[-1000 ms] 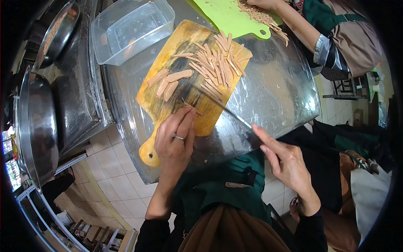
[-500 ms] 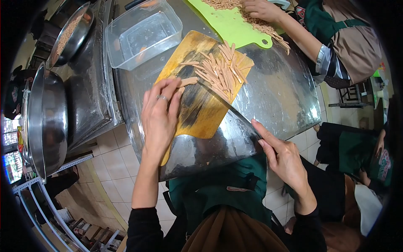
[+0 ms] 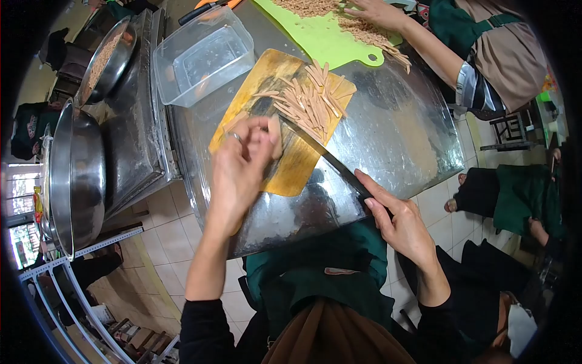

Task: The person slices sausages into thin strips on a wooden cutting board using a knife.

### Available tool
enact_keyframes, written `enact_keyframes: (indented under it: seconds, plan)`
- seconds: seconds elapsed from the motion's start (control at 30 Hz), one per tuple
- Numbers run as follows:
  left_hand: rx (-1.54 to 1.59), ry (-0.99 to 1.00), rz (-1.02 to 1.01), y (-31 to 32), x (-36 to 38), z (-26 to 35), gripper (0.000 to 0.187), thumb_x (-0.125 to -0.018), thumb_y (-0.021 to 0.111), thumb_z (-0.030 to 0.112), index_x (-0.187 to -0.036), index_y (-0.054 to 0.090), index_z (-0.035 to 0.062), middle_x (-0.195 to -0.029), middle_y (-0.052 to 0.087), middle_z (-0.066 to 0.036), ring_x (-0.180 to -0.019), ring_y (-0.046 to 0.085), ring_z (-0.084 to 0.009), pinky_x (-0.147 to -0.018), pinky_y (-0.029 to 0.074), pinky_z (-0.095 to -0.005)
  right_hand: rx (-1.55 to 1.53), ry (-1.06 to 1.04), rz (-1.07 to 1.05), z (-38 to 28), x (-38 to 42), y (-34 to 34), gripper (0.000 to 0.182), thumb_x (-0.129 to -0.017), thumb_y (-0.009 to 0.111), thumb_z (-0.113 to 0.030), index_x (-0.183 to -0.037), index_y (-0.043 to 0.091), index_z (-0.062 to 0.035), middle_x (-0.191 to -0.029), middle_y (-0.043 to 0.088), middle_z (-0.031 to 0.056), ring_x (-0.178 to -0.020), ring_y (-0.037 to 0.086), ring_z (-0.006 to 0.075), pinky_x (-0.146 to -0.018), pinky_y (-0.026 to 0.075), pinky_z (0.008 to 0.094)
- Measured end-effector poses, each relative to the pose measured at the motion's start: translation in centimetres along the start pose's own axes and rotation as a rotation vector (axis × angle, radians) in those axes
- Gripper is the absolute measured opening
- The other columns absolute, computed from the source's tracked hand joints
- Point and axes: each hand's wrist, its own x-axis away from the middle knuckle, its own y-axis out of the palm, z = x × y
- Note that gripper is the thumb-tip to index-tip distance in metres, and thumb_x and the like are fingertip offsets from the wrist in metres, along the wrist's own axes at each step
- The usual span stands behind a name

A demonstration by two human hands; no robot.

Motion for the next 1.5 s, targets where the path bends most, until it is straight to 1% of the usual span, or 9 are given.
enact_keyframes:
  seconds: [0.13,0.23,0.4,0.63,0.73,0.83,0.93,1.03,1.5]
  plan:
    - [-0.004,-0.172,0.033,2.1,3.6,-1.9,0.030,-0.100,0.066,0.012,-0.125,0.062,-0.0044,-0.086,0.071,-0.010,-0.074,0.069,-0.0140,-0.067,0.053,-0.0275,0.013,0.039,-0.031,0.0,-0.1,-0.2,0.046,-0.104,0.058,-0.012,-0.150,0.056,-0.0191,-0.098,0.075,0.0171,-0.054,0.057,0.0164,-0.062,0.052,0.0336]
    - [-0.181,-0.157,0.090,1.8,5.5,-1.4,0.031,-0.100,0.067,0.013,-0.124,0.063,-0.0051,-0.087,0.073,-0.012,-0.072,0.070,-0.0156,-0.065,0.053,-0.0294,0.048,-0.066,-0.028,0.0,0.1,-0.2,0.051,-0.103,0.058,-0.008,-0.152,0.053,-0.0215,-0.092,0.076,0.0229,-0.064,0.074,0.0339,-0.062,0.058,0.0395]
    - [-0.253,-0.097,0.032,2.1,7.2,-1.4,0.028,-0.098,0.070,0.012,-0.121,0.069,-0.0052,-0.088,0.073,-0.012,-0.066,0.063,-0.0148,-0.064,0.051,-0.0287,0.027,-0.114,-0.068,-0.6,0.3,0.5,0.058,-0.099,0.063,-0.003,-0.152,0.052,-0.0224,-0.091,0.075,0.0229,-0.066,0.073,0.0363,-0.061,0.056,0.0410]
    - [-0.082,-0.062,0.018,3.6,8.0,-1.3,0.030,-0.098,0.068,0.006,-0.126,0.067,-0.0051,-0.101,0.073,-0.014,-0.078,0.068,-0.0145,-0.067,0.053,-0.0281,-0.009,-0.197,-0.044,-0.5,-0.5,0.9,0.062,-0.097,0.063,0.000,-0.153,0.050,-0.0225,-0.089,0.074,0.0224,-0.071,0.073,0.0380,-0.061,0.056,0.0420]
    - [-0.090,-0.104,-0.025,3.0,8.2,-1.0,0.029,-0.098,0.068,0.005,-0.126,0.068,-0.0013,-0.104,0.073,-0.014,-0.084,0.070,-0.0185,-0.069,0.055,-0.0294,0.031,0.001,-0.081,-2.3,0.1,-0.5,0.058,-0.096,0.063,0.004,-0.149,0.055,-0.0176,-0.107,0.073,0.0234,-0.077,0.074,0.0382,-0.070,0.056,0.0368]
    - [-0.248,0.168,0.086,3.1,7.7,-2.4,0.031,-0.095,0.070,0.004,-0.126,0.070,0.0041,-0.107,0.071,-0.013,-0.089,0.070,-0.0234,-0.073,0.055,-0.0318,0.088,-0.027,-0.034,-2.3,1.2,-0.3,0.059,-0.095,0.062,0.004,-0.150,0.055,-0.0172,-0.108,0.073,0.0234,-0.075,0.071,0.0390,-0.071,0.056,0.0378]
    - [-0.396,0.232,0.130,2.7,6.6,-3.3,0.032,-0.091,0.074,0.004,-0.122,0.072,0.0076,-0.107,0.070,-0.011,-0.093,0.068,-0.0265,-0.077,0.055,-0.0343,0.129,-0.187,0.004,-1.2,2.2,1.0,0.066,-0.098,0.062,0.001,-0.157,0.045,-0.0219,-0.082,0.074,0.0167,-0.060,0.071,0.0268,-0.054,0.058,0.0389]
    - [-0.426,0.158,0.125,2.8,5.7,-3.4,0.032,-0.086,0.079,0.006,-0.118,0.073,0.0080,-0.104,0.069,-0.008,-0.093,0.067,-0.0265,-0.078,0.054,-0.0352,0.141,-0.115,-0.061,-1.5,2.6,1.2,0.066,-0.098,0.062,0.001,-0.158,0.044,-0.0224,-0.078,0.072,0.0147,-0.056,0.068,0.0220,-0.051,0.058,0.0366]
    - [-0.516,0.276,0.198,3.5,5.3,-4.1,0.033,-0.078,0.086,0.008,-0.110,0.077,0.0100,-0.103,0.069,-0.005,-0.088,0.065,-0.0237,-0.075,0.053,-0.0345,0.196,-0.002,-0.213,-3.3,2.1,-0.5,0.069,-0.097,0.065,-0.003,-0.159,0.043,-0.0268,-0.063,0.052,0.0082,-0.049,0.052,0.0180,-0.043,0.050,0.0349]
